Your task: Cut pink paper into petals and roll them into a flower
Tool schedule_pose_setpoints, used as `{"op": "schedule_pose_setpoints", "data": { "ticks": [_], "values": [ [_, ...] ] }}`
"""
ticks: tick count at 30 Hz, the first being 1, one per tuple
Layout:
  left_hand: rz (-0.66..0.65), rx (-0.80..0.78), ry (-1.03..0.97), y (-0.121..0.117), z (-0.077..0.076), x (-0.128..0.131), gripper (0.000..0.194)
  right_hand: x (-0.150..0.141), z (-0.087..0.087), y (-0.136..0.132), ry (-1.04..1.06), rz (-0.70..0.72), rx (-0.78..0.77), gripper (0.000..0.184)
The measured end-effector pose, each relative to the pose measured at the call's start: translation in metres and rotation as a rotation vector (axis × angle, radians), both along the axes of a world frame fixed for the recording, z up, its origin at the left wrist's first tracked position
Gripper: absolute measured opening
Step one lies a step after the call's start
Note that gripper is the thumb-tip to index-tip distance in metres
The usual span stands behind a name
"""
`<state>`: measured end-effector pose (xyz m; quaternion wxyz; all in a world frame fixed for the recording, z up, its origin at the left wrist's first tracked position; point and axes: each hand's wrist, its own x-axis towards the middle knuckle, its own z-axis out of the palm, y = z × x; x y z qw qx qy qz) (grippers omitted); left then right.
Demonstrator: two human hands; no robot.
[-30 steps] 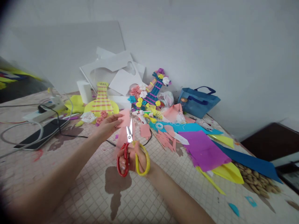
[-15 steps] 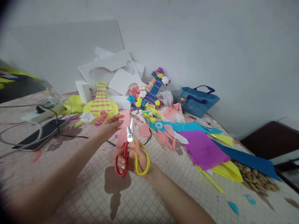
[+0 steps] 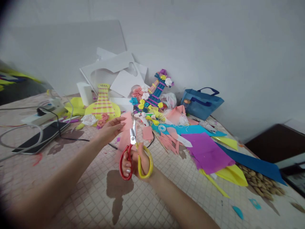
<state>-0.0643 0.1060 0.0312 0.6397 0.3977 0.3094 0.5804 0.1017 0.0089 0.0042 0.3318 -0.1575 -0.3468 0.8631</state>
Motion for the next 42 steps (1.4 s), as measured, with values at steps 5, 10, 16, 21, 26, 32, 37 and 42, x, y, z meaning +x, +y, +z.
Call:
{"op": "schedule_pose_setpoints", "data": {
  "ticks": [5,10,16,21,26,32,37,42],
  "values": [
    [-0.009,0.018,0.001,0.0028,-0.0033,-0.0013,0.031,-0.0005,0.0031,-0.0005,-0.01,0.005,-0.001,0.071],
    [-0.015,0.02,0.006,0.0049,-0.0054,-0.0022,0.031,-0.0012,0.0044,-0.0011,-0.017,0.009,-0.012,0.07],
    [-0.015,0.017,-0.004,0.0054,-0.0051,-0.0026,0.031,-0.0014,0.0003,-0.0015,0.0,-0.003,0.0,0.07],
    [-0.007,0.023,-0.009,0.0073,-0.0062,-0.0034,0.031,-0.0018,-0.0031,-0.0003,-0.016,0.0,-0.002,0.068],
    [-0.004,0.016,-0.007,0.0075,-0.0057,-0.0043,0.031,-0.003,-0.0026,-0.001,-0.019,-0.003,-0.009,0.066],
    [-0.028,0.028,0.025,0.0044,-0.0038,-0.003,0.033,-0.0032,0.0017,-0.0028,-0.033,-0.027,0.02,0.074],
    [-0.052,0.052,0.053,0.0015,-0.0034,0.0001,0.031,-0.0022,0.0005,-0.0016,-0.027,-0.041,0.022,0.075],
    [-0.053,0.067,0.054,0.0031,-0.0058,-0.0006,0.03,-0.0016,0.0004,-0.0006,-0.035,-0.039,0.005,0.071]
  ]
}}
